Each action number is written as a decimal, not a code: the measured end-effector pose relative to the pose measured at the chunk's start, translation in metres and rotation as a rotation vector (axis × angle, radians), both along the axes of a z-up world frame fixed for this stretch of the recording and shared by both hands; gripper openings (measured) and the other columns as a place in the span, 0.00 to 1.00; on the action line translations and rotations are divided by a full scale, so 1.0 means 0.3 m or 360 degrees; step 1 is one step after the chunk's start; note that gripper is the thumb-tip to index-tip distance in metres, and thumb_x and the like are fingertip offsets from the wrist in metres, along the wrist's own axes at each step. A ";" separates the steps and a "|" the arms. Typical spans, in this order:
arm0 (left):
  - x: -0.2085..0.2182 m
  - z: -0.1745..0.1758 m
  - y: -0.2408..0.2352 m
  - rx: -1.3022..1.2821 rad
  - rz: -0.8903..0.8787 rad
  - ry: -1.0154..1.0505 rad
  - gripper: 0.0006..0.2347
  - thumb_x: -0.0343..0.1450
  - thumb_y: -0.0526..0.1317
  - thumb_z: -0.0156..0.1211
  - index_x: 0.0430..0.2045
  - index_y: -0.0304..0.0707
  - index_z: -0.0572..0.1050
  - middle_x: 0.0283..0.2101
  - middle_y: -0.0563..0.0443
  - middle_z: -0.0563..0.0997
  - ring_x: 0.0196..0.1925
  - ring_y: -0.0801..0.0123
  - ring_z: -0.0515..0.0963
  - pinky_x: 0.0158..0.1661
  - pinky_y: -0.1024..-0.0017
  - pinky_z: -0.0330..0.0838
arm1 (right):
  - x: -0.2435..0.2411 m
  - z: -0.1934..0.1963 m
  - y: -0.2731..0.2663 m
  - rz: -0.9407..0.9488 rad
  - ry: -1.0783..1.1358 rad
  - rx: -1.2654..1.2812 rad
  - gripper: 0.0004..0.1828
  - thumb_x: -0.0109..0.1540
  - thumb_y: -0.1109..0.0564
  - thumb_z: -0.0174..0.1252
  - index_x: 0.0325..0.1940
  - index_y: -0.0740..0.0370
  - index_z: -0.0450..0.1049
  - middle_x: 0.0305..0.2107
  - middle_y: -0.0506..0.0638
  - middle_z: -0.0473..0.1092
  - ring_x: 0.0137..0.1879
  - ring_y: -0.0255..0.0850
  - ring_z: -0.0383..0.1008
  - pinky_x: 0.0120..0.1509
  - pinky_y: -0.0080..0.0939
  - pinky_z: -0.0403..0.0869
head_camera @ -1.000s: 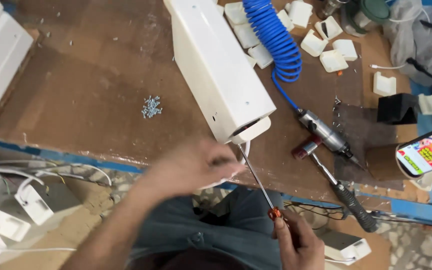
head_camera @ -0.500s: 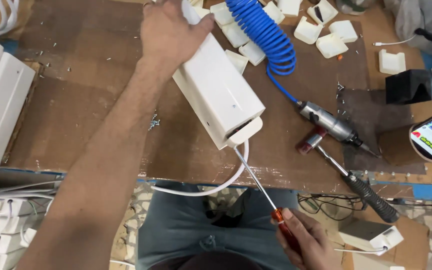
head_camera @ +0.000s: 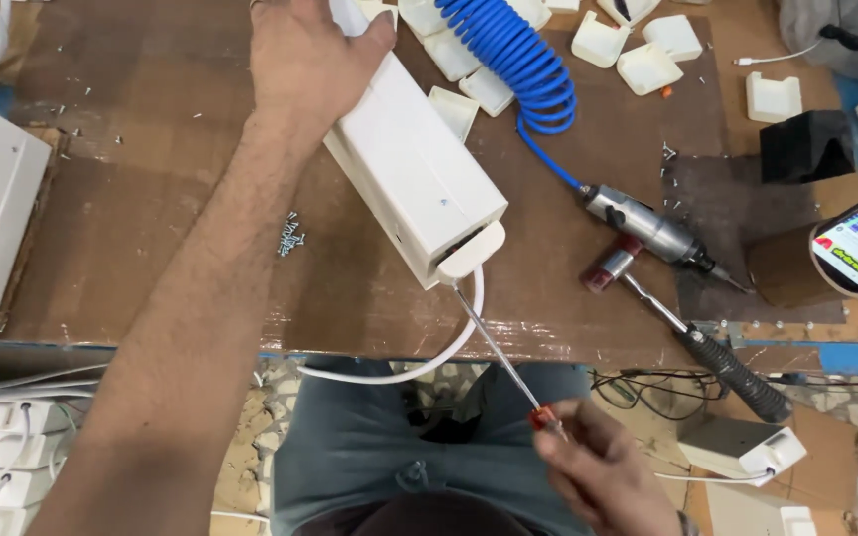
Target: The person sits at a workbench and uses a screwdriver to drive screws, fastening a white plastic end cap to the bottom of a white electronic enclosure. They reposition the enclosure, align the cap, and continue screwing, with loose screws and similar enclosures on the bench.
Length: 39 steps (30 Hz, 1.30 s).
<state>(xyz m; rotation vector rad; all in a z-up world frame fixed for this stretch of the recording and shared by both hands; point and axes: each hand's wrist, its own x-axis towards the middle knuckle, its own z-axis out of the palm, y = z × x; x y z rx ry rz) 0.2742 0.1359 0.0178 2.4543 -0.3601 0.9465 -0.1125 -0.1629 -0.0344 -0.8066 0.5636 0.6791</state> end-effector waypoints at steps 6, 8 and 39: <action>-0.008 0.004 0.009 -0.0045 -0.0090 0.0034 0.21 0.69 0.53 0.74 0.38 0.30 0.78 0.32 0.42 0.84 0.43 0.38 0.77 0.46 0.48 0.72 | -0.077 -0.110 0.039 -0.0042 -0.1530 -0.1994 0.19 0.68 0.44 0.61 0.48 0.63 0.76 0.24 0.42 0.74 0.28 0.25 0.68 0.31 0.27 0.67; -0.004 -0.005 -0.002 -0.0026 -0.0057 -0.0146 0.21 0.68 0.53 0.75 0.37 0.29 0.78 0.31 0.40 0.83 0.40 0.40 0.78 0.46 0.46 0.71 | -0.085 -0.162 0.017 0.0036 -0.0479 -0.1230 0.17 0.70 0.50 0.57 0.42 0.70 0.76 0.21 0.53 0.68 0.18 0.33 0.63 0.22 0.35 0.59; -0.001 -0.022 0.002 -0.0095 -0.0035 -0.0010 0.23 0.68 0.56 0.73 0.34 0.28 0.79 0.31 0.39 0.83 0.42 0.37 0.77 0.43 0.48 0.72 | -0.048 -0.043 0.039 -0.0202 -0.0244 -0.0366 0.10 0.65 0.56 0.64 0.46 0.65 0.76 0.30 0.50 0.76 0.17 0.31 0.56 0.16 0.34 0.51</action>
